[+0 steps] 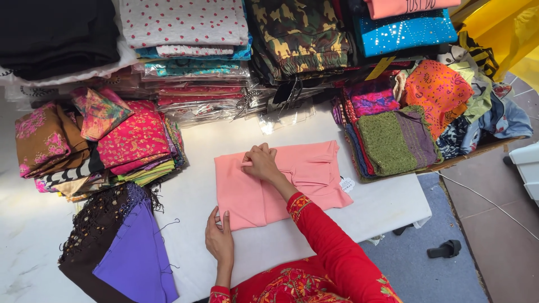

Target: The person folds a pink t-shirt, a purple scarf, and a pink top on a white table. They smooth out each item, fold the sleeves and sides, and then place the folded clothes into a stack on the table.

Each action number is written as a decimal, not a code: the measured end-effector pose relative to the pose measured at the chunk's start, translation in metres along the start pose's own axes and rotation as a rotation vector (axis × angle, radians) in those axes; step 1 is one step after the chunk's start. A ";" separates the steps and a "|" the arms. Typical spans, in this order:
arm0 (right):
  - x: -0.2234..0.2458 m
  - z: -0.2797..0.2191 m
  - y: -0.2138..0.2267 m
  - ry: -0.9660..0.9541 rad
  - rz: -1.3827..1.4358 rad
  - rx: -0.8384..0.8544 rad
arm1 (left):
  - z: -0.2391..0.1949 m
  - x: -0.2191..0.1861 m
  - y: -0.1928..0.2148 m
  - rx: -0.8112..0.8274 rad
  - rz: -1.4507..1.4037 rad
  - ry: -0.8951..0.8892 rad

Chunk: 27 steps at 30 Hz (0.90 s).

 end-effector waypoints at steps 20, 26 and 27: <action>0.042 -0.050 -0.010 0.093 0.067 -0.255 | 0.023 0.014 -0.053 0.375 -0.841 0.000; -0.022 -0.061 0.003 -0.082 0.322 -0.032 | -0.025 -0.088 -0.076 0.532 -0.420 -0.090; -0.045 -0.062 -0.005 -0.013 0.314 -0.131 | -0.033 -0.095 -0.086 0.585 -0.327 -0.121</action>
Point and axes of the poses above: each hand's wrist, its own z-axis towards the middle knuckle, its own y-axis out of the back of the hand, x = y × z, the point moved 4 cm from there along z, towards the middle knuckle, and after that the axes turned 5 degrees about x, right-handed, at the moved point
